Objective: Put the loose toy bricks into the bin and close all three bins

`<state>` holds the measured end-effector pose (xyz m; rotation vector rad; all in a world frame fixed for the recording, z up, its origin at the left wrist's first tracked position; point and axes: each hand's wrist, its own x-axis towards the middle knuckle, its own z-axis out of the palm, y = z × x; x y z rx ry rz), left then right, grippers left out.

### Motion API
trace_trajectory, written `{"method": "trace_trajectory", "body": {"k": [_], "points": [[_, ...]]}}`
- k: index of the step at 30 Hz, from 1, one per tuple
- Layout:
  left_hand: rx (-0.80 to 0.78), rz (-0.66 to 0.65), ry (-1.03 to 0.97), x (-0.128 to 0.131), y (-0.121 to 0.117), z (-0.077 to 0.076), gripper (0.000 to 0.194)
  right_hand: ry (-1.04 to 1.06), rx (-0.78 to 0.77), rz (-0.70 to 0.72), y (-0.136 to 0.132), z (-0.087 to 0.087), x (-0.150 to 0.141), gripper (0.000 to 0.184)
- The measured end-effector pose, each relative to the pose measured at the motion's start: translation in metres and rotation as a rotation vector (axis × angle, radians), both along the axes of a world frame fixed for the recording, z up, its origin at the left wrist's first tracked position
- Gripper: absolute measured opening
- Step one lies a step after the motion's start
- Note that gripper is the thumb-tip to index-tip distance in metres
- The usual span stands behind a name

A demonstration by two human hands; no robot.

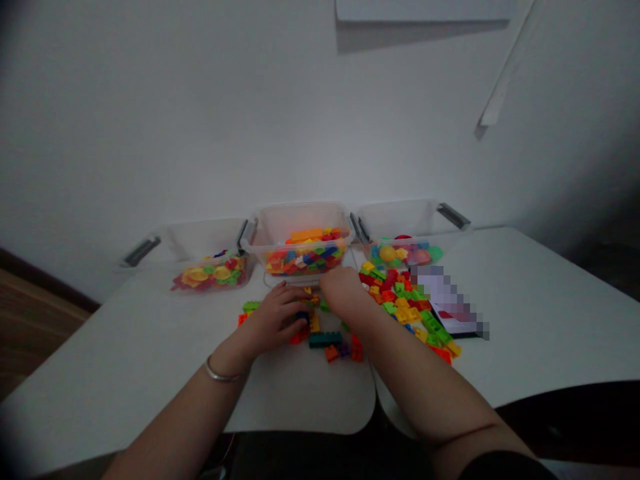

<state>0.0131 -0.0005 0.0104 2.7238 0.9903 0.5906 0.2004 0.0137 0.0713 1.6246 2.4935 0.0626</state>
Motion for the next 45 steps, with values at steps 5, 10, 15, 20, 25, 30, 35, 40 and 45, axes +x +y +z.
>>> {"method": "trace_trajectory", "body": {"k": [5, 10, 15, 20, 25, 30, 35, 40, 45], "points": [[-0.012, 0.002, 0.0, 0.0, 0.0, 0.0, 0.02, 0.013, -0.034, 0.035, 0.002, -0.005, 0.001, 0.032], [-0.012, -0.01, 0.009, -0.002, 0.0, 0.0, 0.021, 0.191, -0.01, 0.119, -0.002, 0.01, 0.013, 0.026], [-0.001, -0.01, -0.009, -0.005, -0.001, -0.004, 0.021, 0.626, 0.184, 0.194, 0.004, 0.034, 0.039, 0.017], [-0.007, -0.013, -0.024, -0.006, -0.001, -0.005, 0.02, 1.029, 0.604, 0.03, 0.033, 0.02, 0.06, 0.021], [-0.011, -0.01, -0.019, -0.006, 0.0, -0.005, 0.021, 1.008, 0.562, 0.012, 0.055, -0.002, 0.063, 0.026], [-0.004, -0.012, -0.023, -0.004, 0.0, -0.005, 0.021, 0.742, 0.482, 0.117, 0.059, -0.006, 0.059, 0.03], [-0.009, -0.011, -0.019, -0.003, -0.001, -0.003, 0.02, 0.537, 0.458, 0.153, 0.054, 0.0, 0.055, 0.033], [-0.043, 0.0, -0.002, -0.002, -0.001, -0.001, 0.02, 0.441, 0.446, 0.155, 0.048, 0.005, 0.051, 0.037], [-0.023, -0.007, -0.01, -0.002, -0.001, -0.001, 0.019, 0.528, 0.408, 0.163, 0.047, 0.004, 0.051, 0.034]]}}
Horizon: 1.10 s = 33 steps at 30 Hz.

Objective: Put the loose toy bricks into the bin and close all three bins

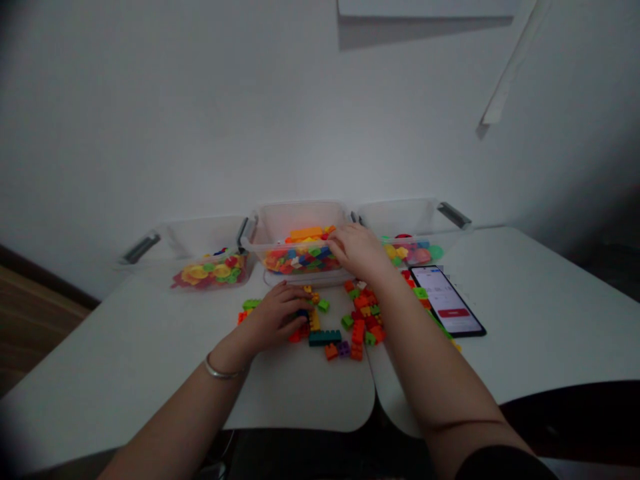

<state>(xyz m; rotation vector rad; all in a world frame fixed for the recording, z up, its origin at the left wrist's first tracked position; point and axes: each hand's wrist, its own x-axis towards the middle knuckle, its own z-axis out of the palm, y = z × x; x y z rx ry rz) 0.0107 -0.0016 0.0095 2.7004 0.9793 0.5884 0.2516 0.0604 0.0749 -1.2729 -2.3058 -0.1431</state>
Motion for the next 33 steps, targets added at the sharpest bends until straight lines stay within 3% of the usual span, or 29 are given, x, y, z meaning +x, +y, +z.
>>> {"method": "trace_trajectory", "body": {"k": [7, 12, 15, 18, 24, 33], "points": [[0.013, -0.006, 0.0, -0.001, 0.002, -0.002, 0.02, 0.168, 0.06, -0.083, -0.022, 0.022, -0.002, 0.027], [0.005, -0.014, 0.003, -0.001, 0.001, -0.001, 0.022, -0.088, -0.242, -0.171, -0.042, 0.035, -0.006, 0.025], [-0.002, -0.002, 0.003, -0.001, 0.001, -0.002, 0.023, -0.333, -0.407, -0.221, -0.043, 0.03, -0.008, 0.02], [0.003, -0.001, 0.003, -0.001, 0.001, -0.002, 0.023, -0.456, -0.502, -0.302, -0.038, 0.021, -0.011, 0.029], [0.01, -0.003, -0.001, 0.0, 0.002, -0.002, 0.022, -0.534, -0.529, -0.407, -0.032, 0.005, -0.018, 0.033], [0.011, -0.013, 0.008, 0.002, 0.002, 0.001, 0.023, -0.526, -0.492, -0.333, -0.032, -0.008, -0.033, 0.036]]}}
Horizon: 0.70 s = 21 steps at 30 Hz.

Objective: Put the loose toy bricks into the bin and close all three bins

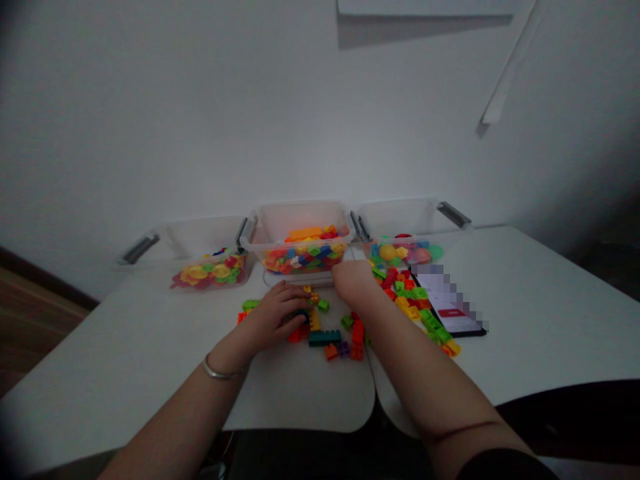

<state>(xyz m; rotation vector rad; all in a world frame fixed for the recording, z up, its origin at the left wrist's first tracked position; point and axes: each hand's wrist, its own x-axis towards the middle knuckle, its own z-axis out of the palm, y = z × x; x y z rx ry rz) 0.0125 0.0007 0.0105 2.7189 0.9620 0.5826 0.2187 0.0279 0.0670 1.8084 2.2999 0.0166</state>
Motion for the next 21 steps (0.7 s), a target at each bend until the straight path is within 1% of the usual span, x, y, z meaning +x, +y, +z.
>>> {"method": "trace_trajectory", "body": {"k": [4, 8, 15, 18, 21], "points": [[0.009, -0.008, -0.008, 0.0, 0.0, 0.0, 0.023, 0.018, 0.007, 0.043, -0.002, 0.0, -0.004, 0.032], [0.029, -0.016, -0.015, -0.001, 0.0, 0.0, 0.022, 0.041, -0.016, 0.116, -0.004, 0.001, -0.006, 0.025], [0.037, -0.026, -0.03, -0.001, 0.001, -0.001, 0.021, 0.051, -0.016, 0.167, -0.006, 0.002, -0.009, 0.023], [0.04, -0.024, -0.024, -0.001, 0.001, -0.001, 0.021, 0.13, 0.015, 0.206, -0.005, 0.008, -0.005, 0.023], [0.033, -0.017, -0.024, -0.001, 0.0, -0.002, 0.021, 0.311, 0.105, 0.318, -0.003, 0.019, 0.004, 0.02]]}}
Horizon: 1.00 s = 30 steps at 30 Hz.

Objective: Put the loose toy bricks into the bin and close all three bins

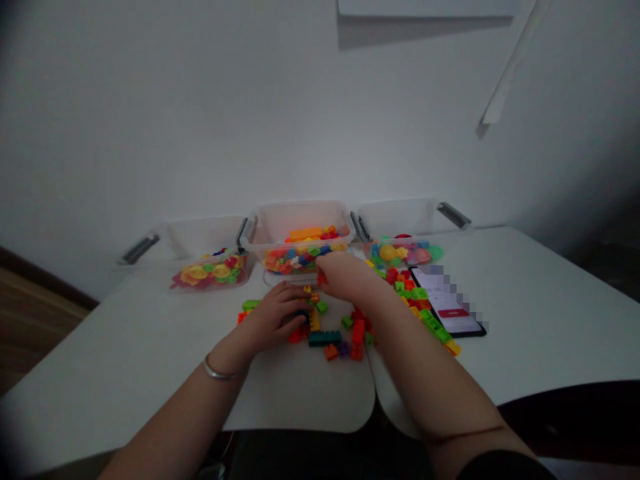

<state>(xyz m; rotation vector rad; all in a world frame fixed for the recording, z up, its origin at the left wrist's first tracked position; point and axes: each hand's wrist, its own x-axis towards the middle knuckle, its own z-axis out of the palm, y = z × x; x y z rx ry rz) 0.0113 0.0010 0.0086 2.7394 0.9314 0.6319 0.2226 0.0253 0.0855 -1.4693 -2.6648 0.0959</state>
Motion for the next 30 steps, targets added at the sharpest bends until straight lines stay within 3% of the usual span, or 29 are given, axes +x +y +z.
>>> {"method": "trace_trajectory", "body": {"k": [4, 8, 11, 18, 24, 30], "points": [[0.005, -0.005, -0.008, -0.001, 0.0, -0.001, 0.021, 0.258, 0.173, 0.057, 0.002, 0.012, 0.013, 0.026], [0.01, -0.009, -0.014, -0.001, 0.0, -0.002, 0.021, 0.452, 0.4, -0.093, 0.007, 0.012, 0.02, 0.033], [0.011, -0.013, -0.019, -0.001, 0.0, -0.002, 0.021, 0.506, 0.465, -0.227, 0.015, 0.004, 0.022, 0.036], [-0.002, -0.01, -0.016, 0.0, -0.001, 0.001, 0.02, 0.4, 0.389, -0.326, 0.027, -0.009, 0.02, 0.036], [-0.008, -0.005, -0.007, 0.0, -0.002, 0.001, 0.019, 0.15, 0.413, -0.27, 0.025, -0.004, 0.017, 0.042], [-0.016, 0.0, 0.003, 0.0, -0.001, 0.0, 0.02, 0.029, 0.37, -0.233, 0.025, -0.002, 0.016, 0.048]]}}
